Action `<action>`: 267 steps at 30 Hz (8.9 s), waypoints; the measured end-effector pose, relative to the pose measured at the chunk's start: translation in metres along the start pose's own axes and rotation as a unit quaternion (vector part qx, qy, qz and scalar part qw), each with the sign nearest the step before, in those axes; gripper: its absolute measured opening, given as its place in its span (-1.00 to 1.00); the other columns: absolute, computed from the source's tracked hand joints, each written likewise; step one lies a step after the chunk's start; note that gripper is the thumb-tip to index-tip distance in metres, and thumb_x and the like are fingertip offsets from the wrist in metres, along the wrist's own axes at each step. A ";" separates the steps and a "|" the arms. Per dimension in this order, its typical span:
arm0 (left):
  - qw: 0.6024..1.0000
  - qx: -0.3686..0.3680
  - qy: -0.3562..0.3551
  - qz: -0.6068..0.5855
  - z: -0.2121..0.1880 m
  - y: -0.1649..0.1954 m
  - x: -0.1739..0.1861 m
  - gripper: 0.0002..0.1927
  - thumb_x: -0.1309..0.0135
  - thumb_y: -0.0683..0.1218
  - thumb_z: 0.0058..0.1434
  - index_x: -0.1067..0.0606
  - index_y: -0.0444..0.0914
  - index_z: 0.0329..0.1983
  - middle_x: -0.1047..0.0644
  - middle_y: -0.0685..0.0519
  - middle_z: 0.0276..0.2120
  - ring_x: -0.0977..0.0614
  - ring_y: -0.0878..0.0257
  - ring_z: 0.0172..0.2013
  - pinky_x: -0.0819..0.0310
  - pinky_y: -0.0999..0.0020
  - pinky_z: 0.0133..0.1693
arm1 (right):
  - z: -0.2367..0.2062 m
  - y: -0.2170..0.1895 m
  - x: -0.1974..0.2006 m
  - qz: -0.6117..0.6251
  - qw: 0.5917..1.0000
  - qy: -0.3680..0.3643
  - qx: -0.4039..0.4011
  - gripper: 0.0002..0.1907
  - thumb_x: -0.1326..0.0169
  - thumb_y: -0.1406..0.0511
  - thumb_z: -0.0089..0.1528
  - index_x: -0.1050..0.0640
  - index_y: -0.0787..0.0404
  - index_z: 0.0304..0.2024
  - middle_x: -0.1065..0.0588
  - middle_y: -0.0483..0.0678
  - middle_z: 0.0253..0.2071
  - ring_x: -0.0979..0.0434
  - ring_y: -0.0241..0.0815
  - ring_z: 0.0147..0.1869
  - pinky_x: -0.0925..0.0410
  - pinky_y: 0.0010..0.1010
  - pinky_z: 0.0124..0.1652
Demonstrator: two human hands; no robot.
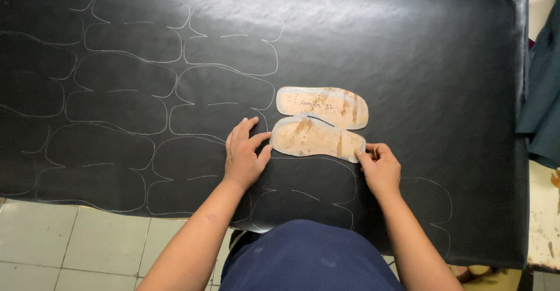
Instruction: The person places two shoe insole templates on a large sheet of black material and uses a pencil to mark multiple insole-shaped outlines across the sheet. The person then moves the templates aside and continues marking additional outlines on the material.
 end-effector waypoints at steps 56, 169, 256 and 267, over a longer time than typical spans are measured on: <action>0.957 -0.176 -0.207 0.100 0.007 0.066 -0.040 -0.24 -0.33 0.07 -0.01 -0.43 -0.40 0.21 -0.33 -0.33 0.25 -0.39 -0.23 0.12 -0.31 0.02 0.16 | 0.033 -0.213 -0.145 -0.131 0.889 -0.157 0.410 -0.77 -0.07 0.20 0.34 -0.58 0.25 -0.18 -0.57 0.10 -0.22 -0.56 0.19 -0.12 -0.40 -0.09 -0.14; 0.941 -0.199 -0.233 -0.143 0.078 0.014 -0.034 -0.63 -0.20 -0.11 0.12 -0.56 -0.29 0.00 -0.50 -0.01 0.18 -0.49 0.01 0.18 -0.36 0.14 0.18 | 0.031 -0.051 -0.024 0.055 0.996 0.073 -0.007 -0.72 0.06 0.25 0.38 -0.58 0.30 -0.06 -0.59 0.03 -0.21 -0.62 -0.20 -0.29 -0.44 -0.36 -0.19; 0.968 -0.200 -0.102 0.116 0.188 0.023 -0.101 -0.22 -0.22 0.13 0.07 -0.37 -0.49 0.21 -0.32 -0.39 0.20 -0.37 -0.30 0.18 -0.27 -0.10 0.23 | 0.175 -0.180 -0.065 -0.066 0.918 0.124 0.370 -0.84 -0.14 0.26 0.38 -0.64 0.22 -0.13 -0.50 0.06 -0.15 -0.53 0.01 -0.04 -0.38 -0.27 -0.02; 0.961 -0.163 -0.211 0.068 0.194 0.015 -0.096 -0.36 -0.04 0.09 0.30 -0.32 -0.37 0.34 -0.38 -0.21 0.29 -0.32 -0.20 0.32 -0.12 -0.08 0.31 | 0.151 -0.273 -0.156 -0.081 0.926 -0.203 0.309 -0.74 -0.07 0.19 0.30 -0.60 0.25 -0.15 -0.60 0.08 -0.24 -0.60 0.06 -0.14 -0.41 -0.20 -0.13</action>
Point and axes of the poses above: each hand's wrist, its own z-axis towards the middle knuckle, its own x-axis out of the back of the hand, y = z × x, the point moved 4 cm from there along z, towards the middle knuckle
